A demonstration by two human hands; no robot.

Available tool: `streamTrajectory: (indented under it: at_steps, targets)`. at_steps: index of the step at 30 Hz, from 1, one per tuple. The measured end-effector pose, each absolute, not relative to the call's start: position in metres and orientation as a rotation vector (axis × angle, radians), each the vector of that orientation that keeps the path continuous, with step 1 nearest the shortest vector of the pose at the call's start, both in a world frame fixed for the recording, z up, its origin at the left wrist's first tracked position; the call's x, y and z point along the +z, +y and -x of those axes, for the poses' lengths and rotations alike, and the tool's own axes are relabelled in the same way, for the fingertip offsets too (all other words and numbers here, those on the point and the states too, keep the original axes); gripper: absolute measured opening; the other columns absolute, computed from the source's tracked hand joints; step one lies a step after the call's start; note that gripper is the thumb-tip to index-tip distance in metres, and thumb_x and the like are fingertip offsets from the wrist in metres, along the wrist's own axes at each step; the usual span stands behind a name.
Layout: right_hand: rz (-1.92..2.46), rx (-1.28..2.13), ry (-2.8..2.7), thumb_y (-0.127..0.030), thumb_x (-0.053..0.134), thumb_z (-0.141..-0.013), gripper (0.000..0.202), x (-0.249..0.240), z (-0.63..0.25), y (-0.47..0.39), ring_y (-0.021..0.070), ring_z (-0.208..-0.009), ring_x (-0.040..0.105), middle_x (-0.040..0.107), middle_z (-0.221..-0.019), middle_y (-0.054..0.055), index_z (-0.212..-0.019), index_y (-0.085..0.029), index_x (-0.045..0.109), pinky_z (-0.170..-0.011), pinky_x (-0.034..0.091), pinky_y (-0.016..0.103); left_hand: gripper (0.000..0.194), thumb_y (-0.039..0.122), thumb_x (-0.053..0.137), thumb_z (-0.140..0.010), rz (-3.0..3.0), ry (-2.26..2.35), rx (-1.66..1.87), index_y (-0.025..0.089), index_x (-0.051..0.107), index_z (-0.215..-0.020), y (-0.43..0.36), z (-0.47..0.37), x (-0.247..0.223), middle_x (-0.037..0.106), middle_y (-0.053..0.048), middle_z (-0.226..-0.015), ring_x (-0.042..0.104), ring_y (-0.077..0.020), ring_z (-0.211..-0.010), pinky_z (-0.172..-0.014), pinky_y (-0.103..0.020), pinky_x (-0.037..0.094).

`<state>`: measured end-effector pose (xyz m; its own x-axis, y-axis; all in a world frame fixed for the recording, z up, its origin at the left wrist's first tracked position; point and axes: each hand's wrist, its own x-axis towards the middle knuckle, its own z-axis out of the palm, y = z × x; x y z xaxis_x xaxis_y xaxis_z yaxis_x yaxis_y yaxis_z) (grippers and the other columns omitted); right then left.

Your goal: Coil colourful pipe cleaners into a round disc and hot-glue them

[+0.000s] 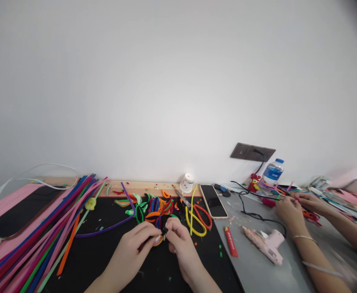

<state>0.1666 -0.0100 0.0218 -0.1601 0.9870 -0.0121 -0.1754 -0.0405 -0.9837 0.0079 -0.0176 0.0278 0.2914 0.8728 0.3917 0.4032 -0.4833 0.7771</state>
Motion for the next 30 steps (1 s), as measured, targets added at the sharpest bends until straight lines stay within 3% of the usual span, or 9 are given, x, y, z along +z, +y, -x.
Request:
streamTrajectory:
  at_steps: [6, 21, 27, 30]
  targets:
    - [1.119, 1.538, -1.124, -0.041, 0.061, -0.075, 0.025, 0.016, -0.1675, -0.0109, 0.0047, -0.043, 0.018, 0.031, -0.058, -0.009, -0.075, -0.021, 0.047, -0.038, 0.01, 0.018, 0.015, 0.016, 0.049, -0.086, -2.009, 1.144, 1.137, 0.022, 0.063, -0.085, -0.0184, -0.0068, 0.0264, 0.064, -0.003, -0.083, 0.063, -0.0159, -0.078, -0.071, -0.022, 0.047]
    - [0.957, 1.849, -1.009, -0.04, 0.058, -0.077, 0.024, 0.021, -0.1648, -0.0147, 0.0065, -0.051, 0.031, 0.042, -0.064, -0.004, -0.085, -0.02, 0.049, -0.036, 0.012, 0.014, 0.013, 0.019, 0.052, -0.084, -1.932, 1.167, 1.169, 0.022, 0.064, -0.082, -0.0193, -0.008, 0.0229, 0.065, -0.002, -0.082, 0.062, -0.0158, -0.07, -0.059, -0.022, 0.046]
    - [1.015, 1.602, -1.138, -0.038, 0.053, -0.081, 0.019, 0.0187, -0.1666, -0.0114, 0.0055, -0.044, 0.025, 0.038, -0.059, -0.007, -0.083, -0.019, 0.05, -0.035, 0.015, 0.016, 0.009, 0.021, 0.056, -0.081, -1.883, 1.245, 1.175, 0.022, 0.065, -0.081, -0.0179, -0.0106, 0.023, 0.066, -0.001, -0.076, 0.054, -0.0137, -0.055, -0.053, -0.023, 0.042]
    - [1.037, 1.275, -1.286, -0.03, 0.055, -0.08, 0.012, 0.0219, -0.1697, -0.0109, 0.0066, -0.05, 0.033, 0.045, -0.066, -0.004, -0.086, -0.019, 0.053, -0.041, 0.024, 0.016, 0.007, 0.024, 0.06, -0.077, -1.715, 1.287, 1.227, 0.022, 0.066, -0.079, -0.0155, -0.0119, 0.0205, 0.066, 0.001, -0.067, 0.05, -0.0132, -0.048, -0.048, -0.023, 0.041]
